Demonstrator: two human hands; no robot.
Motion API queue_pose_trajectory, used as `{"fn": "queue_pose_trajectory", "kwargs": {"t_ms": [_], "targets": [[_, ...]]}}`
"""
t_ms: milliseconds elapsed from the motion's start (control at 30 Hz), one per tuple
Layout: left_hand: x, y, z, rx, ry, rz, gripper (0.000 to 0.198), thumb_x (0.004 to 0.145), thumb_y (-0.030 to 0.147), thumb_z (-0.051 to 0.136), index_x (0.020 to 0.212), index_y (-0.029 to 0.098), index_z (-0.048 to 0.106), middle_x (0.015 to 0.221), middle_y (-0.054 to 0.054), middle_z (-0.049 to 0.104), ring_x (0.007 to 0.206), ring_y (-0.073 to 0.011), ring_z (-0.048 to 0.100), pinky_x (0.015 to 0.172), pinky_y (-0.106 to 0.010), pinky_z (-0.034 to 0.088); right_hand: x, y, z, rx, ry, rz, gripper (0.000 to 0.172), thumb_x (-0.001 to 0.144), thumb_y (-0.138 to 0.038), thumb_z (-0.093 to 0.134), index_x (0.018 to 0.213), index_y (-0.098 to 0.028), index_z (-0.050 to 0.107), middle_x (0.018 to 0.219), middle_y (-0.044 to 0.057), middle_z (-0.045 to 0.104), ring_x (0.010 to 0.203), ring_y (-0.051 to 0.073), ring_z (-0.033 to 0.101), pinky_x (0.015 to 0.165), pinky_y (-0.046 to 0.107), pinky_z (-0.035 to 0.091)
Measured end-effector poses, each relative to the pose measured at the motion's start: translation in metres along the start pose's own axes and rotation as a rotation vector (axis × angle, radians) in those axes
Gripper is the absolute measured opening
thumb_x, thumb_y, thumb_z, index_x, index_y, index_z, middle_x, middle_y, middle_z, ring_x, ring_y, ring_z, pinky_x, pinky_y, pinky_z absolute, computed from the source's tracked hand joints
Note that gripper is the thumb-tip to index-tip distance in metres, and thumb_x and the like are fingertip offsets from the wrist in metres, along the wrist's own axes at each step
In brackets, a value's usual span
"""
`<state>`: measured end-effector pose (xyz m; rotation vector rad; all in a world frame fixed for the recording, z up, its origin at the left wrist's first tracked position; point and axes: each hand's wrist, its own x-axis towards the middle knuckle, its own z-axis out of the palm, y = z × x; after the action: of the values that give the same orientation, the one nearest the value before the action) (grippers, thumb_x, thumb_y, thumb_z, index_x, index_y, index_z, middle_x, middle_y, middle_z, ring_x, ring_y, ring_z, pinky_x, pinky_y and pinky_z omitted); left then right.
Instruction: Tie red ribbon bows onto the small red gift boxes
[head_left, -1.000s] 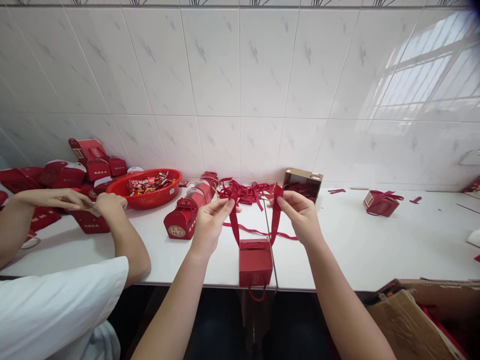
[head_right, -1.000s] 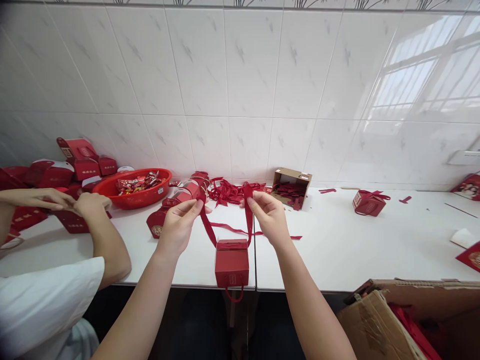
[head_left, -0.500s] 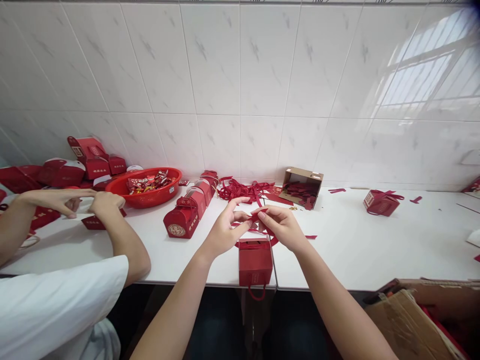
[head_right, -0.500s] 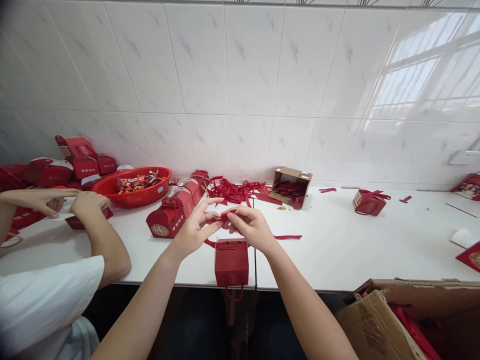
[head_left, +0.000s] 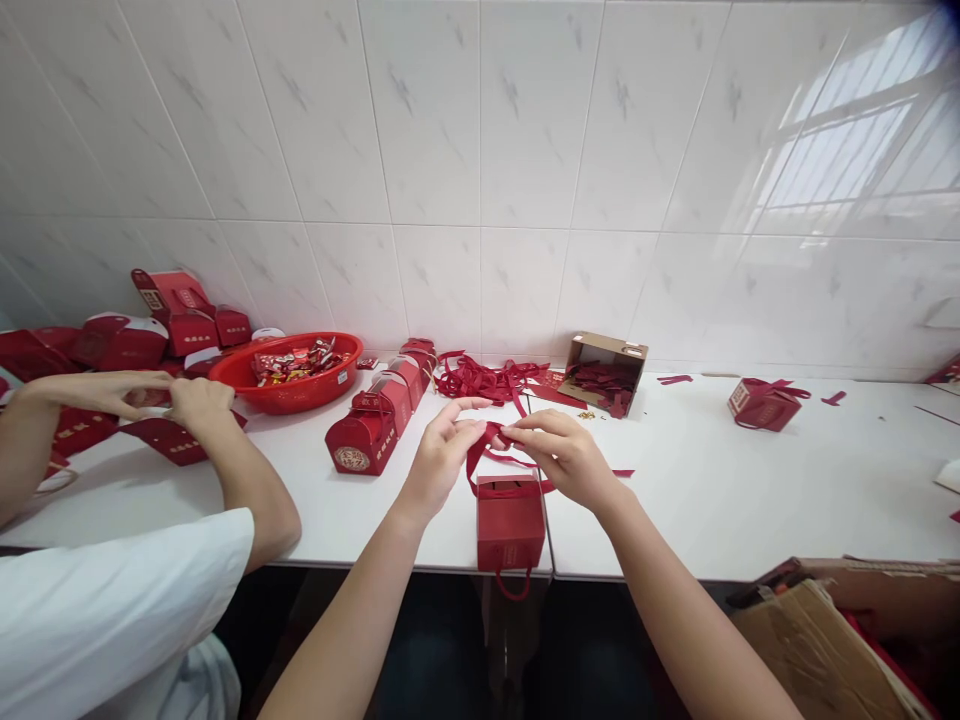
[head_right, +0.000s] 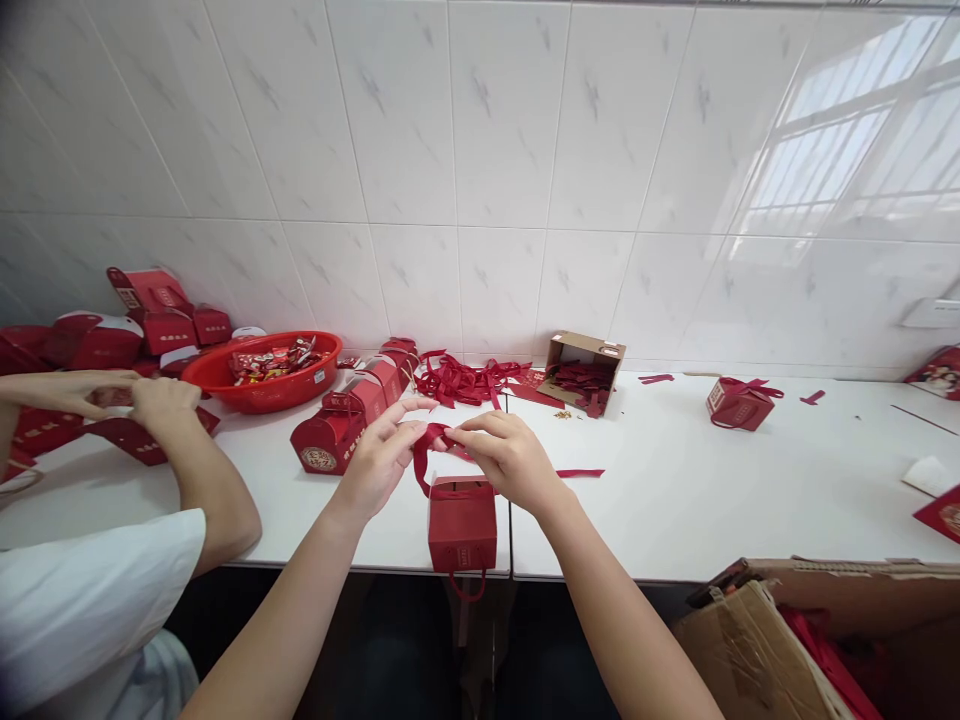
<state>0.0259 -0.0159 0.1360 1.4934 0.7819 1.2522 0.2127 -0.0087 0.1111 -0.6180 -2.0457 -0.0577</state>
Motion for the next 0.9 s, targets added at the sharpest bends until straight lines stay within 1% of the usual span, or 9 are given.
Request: {"fn": "queue_pose_trajectory", "kwargs": {"t_ms": [67, 133, 233, 300, 367, 467, 533, 700, 900], "targets": [[-0.004, -0.005, 0.001, 0.261, 0.147, 0.156, 0.031, 0.083, 0.03, 0.053, 0.111, 0.017, 0.052, 0.071, -0.001, 0.064, 0.071, -0.0158, 0.062, 0.07, -0.026, 0.046, -0.005, -0.003, 0.002, 0.047, 0.116, 0.084, 0.027, 0.09, -0.015, 0.049, 0.111, -0.024, 0.065, 0.103, 0.007, 0.068, 0.094, 0.018, 0.062, 0.08, 0.033, 0.05], [-0.008, -0.012, -0.003, 0.534, 0.299, 0.333, 0.03, 0.081, 0.029, 0.057, 0.109, 0.019, 0.054, 0.073, 0.0, 0.062, 0.068, -0.0135, 0.059, 0.068, -0.024, 0.045, -0.015, -0.004, 0.002, 0.055, 0.27, 0.231, 0.022, 0.09, -0.018, 0.051, 0.105, -0.022, 0.067, 0.101, 0.008, 0.069, 0.093, 0.019, 0.063, 0.08, 0.032, 0.05], [-0.015, -0.029, -0.017, 0.779, 0.427, 0.475, 0.021, 0.078, 0.027, 0.062, 0.097, 0.019, 0.056, 0.063, 0.006, 0.047, 0.058, -0.0098, 0.05, 0.065, -0.021, 0.044, -0.039, -0.003, -0.001, -0.015, 0.388, 0.492, 0.02, 0.09, -0.027, 0.051, 0.084, -0.019, 0.068, 0.082, 0.006, 0.069, 0.076, 0.018, 0.064, 0.069, 0.029, 0.049], [-0.023, -0.044, -0.031, 0.858, 0.465, 0.457, 0.013, 0.08, 0.025, 0.06, 0.09, 0.019, 0.055, 0.058, 0.008, 0.037, 0.053, -0.0083, 0.044, 0.061, -0.019, 0.042, -0.06, 0.003, -0.005, -0.086, 0.388, 0.659, 0.028, 0.088, -0.035, 0.05, 0.07, -0.018, 0.064, 0.067, 0.004, 0.065, 0.063, 0.017, 0.06, 0.059, 0.027, 0.046], [-0.033, -0.061, -0.045, 0.914, 0.478, 0.394, 0.006, 0.082, 0.022, 0.054, 0.087, 0.019, 0.054, 0.057, 0.008, 0.034, 0.051, -0.0081, 0.043, 0.058, -0.018, 0.04, -0.084, 0.01, -0.007, -0.135, 0.372, 0.814, 0.033, 0.087, -0.041, 0.05, 0.064, -0.018, 0.059, 0.061, 0.003, 0.063, 0.056, 0.016, 0.057, 0.055, 0.026, 0.043], [-0.05, -0.088, -0.058, 0.976, 0.425, 0.287, 0.009, 0.082, 0.016, 0.046, 0.085, 0.02, 0.053, 0.057, 0.007, 0.035, 0.05, -0.009, 0.043, 0.053, -0.018, 0.038, -0.119, 0.02, -0.003, -0.157, 0.287, 0.999, 0.036, 0.084, -0.047, 0.049, 0.063, -0.019, 0.057, 0.063, 0.004, 0.065, 0.055, 0.017, 0.058, 0.055, 0.027, 0.043], [-0.059, -0.105, -0.06, 1.0, 0.366, 0.253, 0.013, 0.083, 0.014, 0.042, 0.085, 0.02, 0.053, 0.06, 0.005, 0.041, 0.052, -0.0103, 0.046, 0.052, -0.019, 0.039, -0.138, 0.025, 0.003, -0.165, 0.215, 1.084, 0.037, 0.083, -0.049, 0.046, 0.063, -0.02, 0.057, 0.063, 0.004, 0.066, 0.057, 0.019, 0.06, 0.058, 0.028, 0.044], [-0.073, -0.135, -0.068, 1.046, 0.315, 0.196, 0.021, 0.083, 0.008, 0.034, 0.086, 0.02, 0.051, 0.076, -0.002, 0.056, 0.06, -0.0139, 0.052, 0.058, -0.025, 0.042, -0.176, 0.037, 0.008, -0.231, 0.195, 1.215, 0.035, 0.079, -0.049, 0.043, 0.062, -0.021, 0.056, 0.064, 0.008, 0.068, 0.062, 0.024, 0.063, 0.061, 0.032, 0.046], [-0.092, -0.159, -0.09, 1.05, 0.333, 0.082, 0.017, 0.084, 0.011, 0.035, 0.082, 0.022, 0.048, 0.076, -0.003, 0.055, 0.067, -0.0175, 0.055, 0.063, -0.029, 0.044, -0.207, 0.049, -0.007, -0.285, 0.204, 1.267, 0.035, 0.073, -0.05, 0.046, 0.056, -0.022, 0.057, 0.057, 0.009, 0.066, 0.059, 0.028, 0.062, 0.056, 0.036, 0.045]]}}
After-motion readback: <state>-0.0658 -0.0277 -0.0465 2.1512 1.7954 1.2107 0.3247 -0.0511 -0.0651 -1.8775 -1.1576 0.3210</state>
